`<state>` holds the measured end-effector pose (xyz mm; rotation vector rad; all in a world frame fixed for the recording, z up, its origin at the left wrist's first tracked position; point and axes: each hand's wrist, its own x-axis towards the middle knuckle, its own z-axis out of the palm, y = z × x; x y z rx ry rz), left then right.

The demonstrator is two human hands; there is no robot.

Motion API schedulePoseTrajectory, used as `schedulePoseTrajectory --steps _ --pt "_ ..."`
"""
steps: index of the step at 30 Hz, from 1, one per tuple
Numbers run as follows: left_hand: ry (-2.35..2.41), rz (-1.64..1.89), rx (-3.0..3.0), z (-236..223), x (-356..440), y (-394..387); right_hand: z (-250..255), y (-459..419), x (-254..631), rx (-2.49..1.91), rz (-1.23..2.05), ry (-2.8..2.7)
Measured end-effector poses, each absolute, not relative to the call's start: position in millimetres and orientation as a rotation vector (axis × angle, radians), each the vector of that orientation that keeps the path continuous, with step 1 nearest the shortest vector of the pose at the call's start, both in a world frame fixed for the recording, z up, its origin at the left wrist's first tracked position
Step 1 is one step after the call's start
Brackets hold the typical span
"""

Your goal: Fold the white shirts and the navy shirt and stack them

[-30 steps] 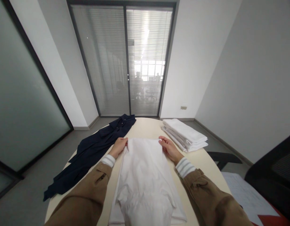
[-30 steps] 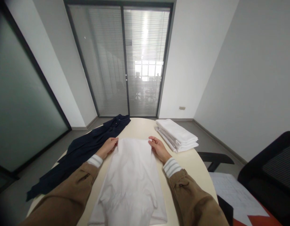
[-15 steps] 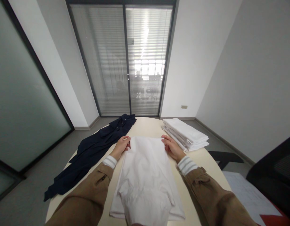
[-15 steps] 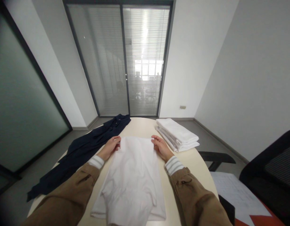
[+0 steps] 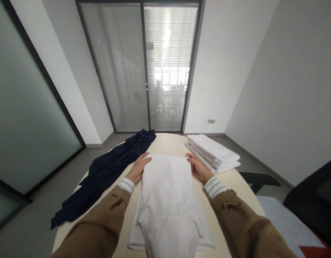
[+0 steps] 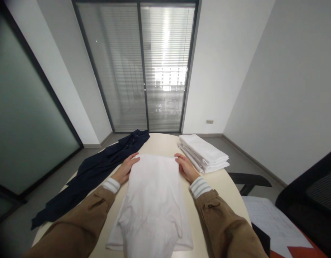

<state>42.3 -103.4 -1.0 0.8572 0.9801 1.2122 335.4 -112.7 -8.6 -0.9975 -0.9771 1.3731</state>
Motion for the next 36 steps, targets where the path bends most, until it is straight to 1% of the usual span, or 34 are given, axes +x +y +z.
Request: schedulePoseTrajectory --steps 4,9,12,17,20,23,27,30,33,36 --pt "0.892 1.220 0.805 0.2 41.1 -100.6 -16.1 -109.2 336.5 -0.998 1.359 -0.965" --pt "1.098 1.270 0.820 -1.8 41.7 -93.1 -26.3 -104.6 337.7 -0.935 1.356 -1.014" --pt "1.119 1.316 0.841 -4.2 40.9 -91.2 -27.7 -104.2 337.0 -0.956 1.303 -1.056" --pt "1.124 1.199 0.854 -6.8 36.4 -93.1 -24.5 -107.8 336.4 -1.072 1.233 -1.169" --pt "1.118 1.202 0.855 -7.6 36.0 -92.5 -24.8 -107.1 336.2 -1.063 1.181 -1.247" --pt "1.145 1.212 0.960 -11.0 37.7 -89.7 -28.2 -103.3 335.8 -1.061 1.156 -1.163" --pt "1.360 1.233 1.232 -19.2 37.7 -87.5 -32.8 -101.0 338.3 -1.146 1.118 -1.076" --pt "1.436 1.244 1.302 -24.5 35.6 -88.3 -34.0 -103.4 342.3 -1.252 1.128 -1.177" --pt "1.456 1.231 1.341 -27.4 34.4 -89.3 -35.3 -104.5 343.5 -1.217 1.131 -1.316" --pt "1.461 1.209 1.357 -28.1 34.1 -90.0 -37.3 -102.7 341.9 -1.207 1.111 -1.234"
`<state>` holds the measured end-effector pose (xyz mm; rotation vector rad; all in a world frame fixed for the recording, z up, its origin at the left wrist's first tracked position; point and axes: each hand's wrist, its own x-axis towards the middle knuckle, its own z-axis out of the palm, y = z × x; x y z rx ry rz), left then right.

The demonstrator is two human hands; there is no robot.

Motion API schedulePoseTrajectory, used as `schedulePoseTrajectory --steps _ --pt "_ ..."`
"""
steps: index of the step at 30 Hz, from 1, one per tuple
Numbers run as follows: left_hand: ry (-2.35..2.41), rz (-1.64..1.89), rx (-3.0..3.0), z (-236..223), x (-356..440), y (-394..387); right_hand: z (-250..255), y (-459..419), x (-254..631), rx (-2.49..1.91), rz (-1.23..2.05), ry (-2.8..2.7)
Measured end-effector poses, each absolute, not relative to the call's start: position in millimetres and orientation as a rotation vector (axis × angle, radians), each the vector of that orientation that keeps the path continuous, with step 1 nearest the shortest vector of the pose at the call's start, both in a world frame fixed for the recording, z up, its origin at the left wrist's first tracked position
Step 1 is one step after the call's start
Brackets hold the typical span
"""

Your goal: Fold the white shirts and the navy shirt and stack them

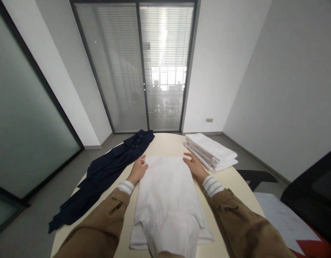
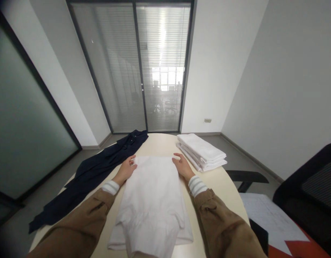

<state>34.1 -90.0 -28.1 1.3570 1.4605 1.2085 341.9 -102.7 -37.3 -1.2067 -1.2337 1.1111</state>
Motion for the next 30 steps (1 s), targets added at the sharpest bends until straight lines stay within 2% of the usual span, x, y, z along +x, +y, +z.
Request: schedulePoseTrajectory --steps 8,12,16,21,27,30 --pt "1.361 1.194 1.331 -27.4 36.1 -95.0 -30.6 -112.0 351.3 -1.446 0.848 -1.531" --pt "1.538 1.184 1.522 -27.4 35.3 -97.4 -28.2 -113.9 352.9 -1.579 0.644 -1.502" --pt "1.723 0.999 1.643 -22.2 26.4 -103.8 -19.4 -121.6 358.1 -1.636 0.661 -1.562" --pt "1.732 0.861 1.740 -19.0 18.9 -114.0 -6.3 -134.3 358.9 -1.715 0.760 -1.877" --pt "1.731 0.939 1.800 -23.1 27.2 -107.2 -10.9 -128.6 343.7 -1.821 0.346 -1.838" --pt "1.737 0.969 1.773 -23.5 27.8 -108.7 -7.3 -129.4 347.0 -1.878 0.396 -1.849"
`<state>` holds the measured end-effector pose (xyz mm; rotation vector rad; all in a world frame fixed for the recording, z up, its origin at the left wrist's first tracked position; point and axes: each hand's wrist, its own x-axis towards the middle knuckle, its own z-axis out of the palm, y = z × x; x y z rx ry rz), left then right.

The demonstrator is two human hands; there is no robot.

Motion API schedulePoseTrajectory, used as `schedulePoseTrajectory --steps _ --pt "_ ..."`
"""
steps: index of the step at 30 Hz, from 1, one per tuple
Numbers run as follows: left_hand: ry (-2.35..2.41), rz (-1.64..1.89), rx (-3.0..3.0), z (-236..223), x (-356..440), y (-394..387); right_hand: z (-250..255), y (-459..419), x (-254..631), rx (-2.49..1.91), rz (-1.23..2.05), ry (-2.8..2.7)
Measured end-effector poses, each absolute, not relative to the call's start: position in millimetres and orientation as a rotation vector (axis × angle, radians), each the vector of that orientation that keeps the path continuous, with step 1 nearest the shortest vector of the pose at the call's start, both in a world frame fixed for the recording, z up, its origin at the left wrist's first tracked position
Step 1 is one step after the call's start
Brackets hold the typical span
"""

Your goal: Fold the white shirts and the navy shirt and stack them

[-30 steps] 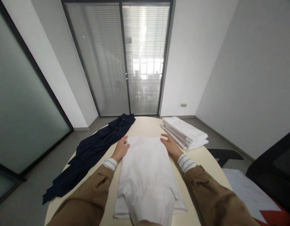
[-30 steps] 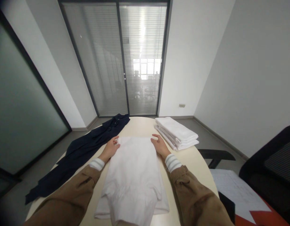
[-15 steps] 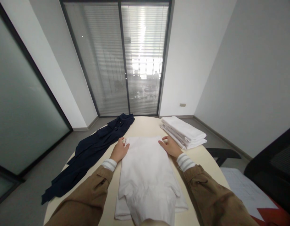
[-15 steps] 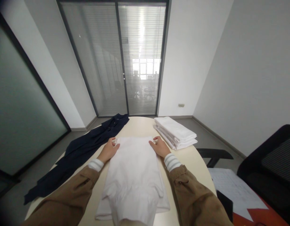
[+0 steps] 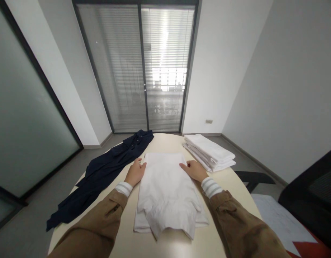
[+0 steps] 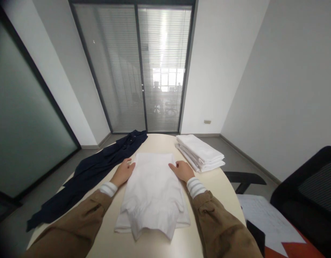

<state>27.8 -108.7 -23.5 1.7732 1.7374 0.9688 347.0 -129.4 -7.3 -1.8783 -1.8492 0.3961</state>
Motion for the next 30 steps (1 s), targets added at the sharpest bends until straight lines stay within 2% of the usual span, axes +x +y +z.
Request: schedulePoseTrajectory --steps 6,13,22,30 --pt "1.649 0.918 1.886 -24.3 26.9 -125.5 4.0 -136.5 363.4 -1.820 0.844 -1.944" --pt "1.692 0.934 1.884 -18.6 36.5 -130.5 -3.7 -131.4 362.6 -1.826 0.686 -1.841" --pt "1.414 1.028 1.359 -24.8 31.6 -112.6 5.2 -135.6 367.5 -1.734 1.048 -1.849" --pt "1.288 1.133 1.241 -28.4 36.8 -98.3 6.4 -133.9 377.7 -1.639 1.071 -2.004"
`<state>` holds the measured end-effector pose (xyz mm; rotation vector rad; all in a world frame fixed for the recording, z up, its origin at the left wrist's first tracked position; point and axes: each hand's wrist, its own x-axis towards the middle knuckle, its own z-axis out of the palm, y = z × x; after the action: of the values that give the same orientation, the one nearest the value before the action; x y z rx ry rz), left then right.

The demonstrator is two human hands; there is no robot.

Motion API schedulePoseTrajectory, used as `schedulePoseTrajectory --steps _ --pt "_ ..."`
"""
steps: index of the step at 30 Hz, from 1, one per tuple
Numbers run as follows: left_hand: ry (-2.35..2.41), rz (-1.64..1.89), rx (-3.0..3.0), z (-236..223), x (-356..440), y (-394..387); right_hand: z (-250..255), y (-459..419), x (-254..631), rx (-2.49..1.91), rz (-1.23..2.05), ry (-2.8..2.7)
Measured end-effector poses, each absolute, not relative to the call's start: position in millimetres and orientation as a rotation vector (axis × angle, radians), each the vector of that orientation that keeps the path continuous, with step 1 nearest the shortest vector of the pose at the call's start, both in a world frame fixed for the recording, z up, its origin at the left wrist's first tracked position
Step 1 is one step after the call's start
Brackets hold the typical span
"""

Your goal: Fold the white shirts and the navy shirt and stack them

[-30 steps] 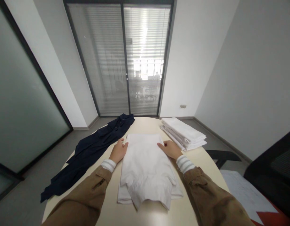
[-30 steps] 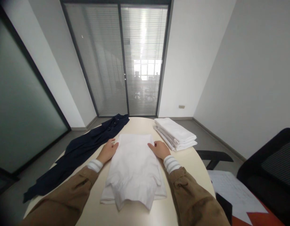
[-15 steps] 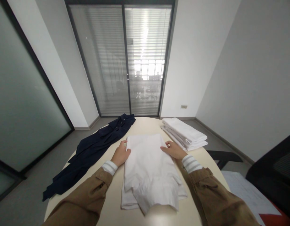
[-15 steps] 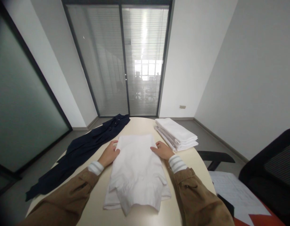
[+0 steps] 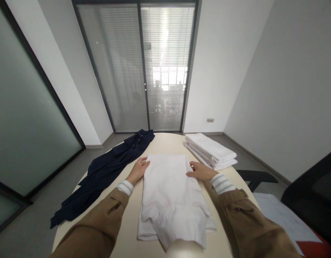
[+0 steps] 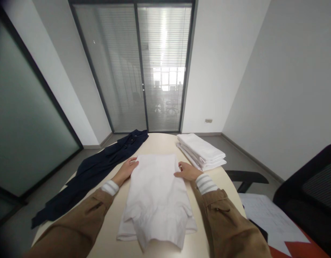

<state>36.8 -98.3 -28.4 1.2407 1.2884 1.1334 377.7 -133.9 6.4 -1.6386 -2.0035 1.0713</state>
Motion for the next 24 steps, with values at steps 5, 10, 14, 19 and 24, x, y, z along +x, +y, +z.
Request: schedulePoseTrajectory --steps 5,10,14,19,24 --pt "1.266 1.230 1.204 -26.7 40.7 -86.4 6.2 -135.2 381.5 -1.479 1.249 -2.050" --pt "1.273 1.292 1.194 -28.9 42.4 -75.5 9.3 -136.0 380.1 -1.333 1.397 -2.039" --pt "1.256 1.330 1.190 -31.9 43.0 -72.6 5.3 -130.9 374.9 -1.526 1.217 -1.984" --pt "1.189 1.352 1.138 -31.5 46.1 -74.6 -14.3 -120.0 367.9 -1.680 0.760 -1.739" --pt "1.195 1.350 1.077 -29.1 47.8 -74.9 -22.0 -115.8 373.0 -1.466 0.727 -1.876"
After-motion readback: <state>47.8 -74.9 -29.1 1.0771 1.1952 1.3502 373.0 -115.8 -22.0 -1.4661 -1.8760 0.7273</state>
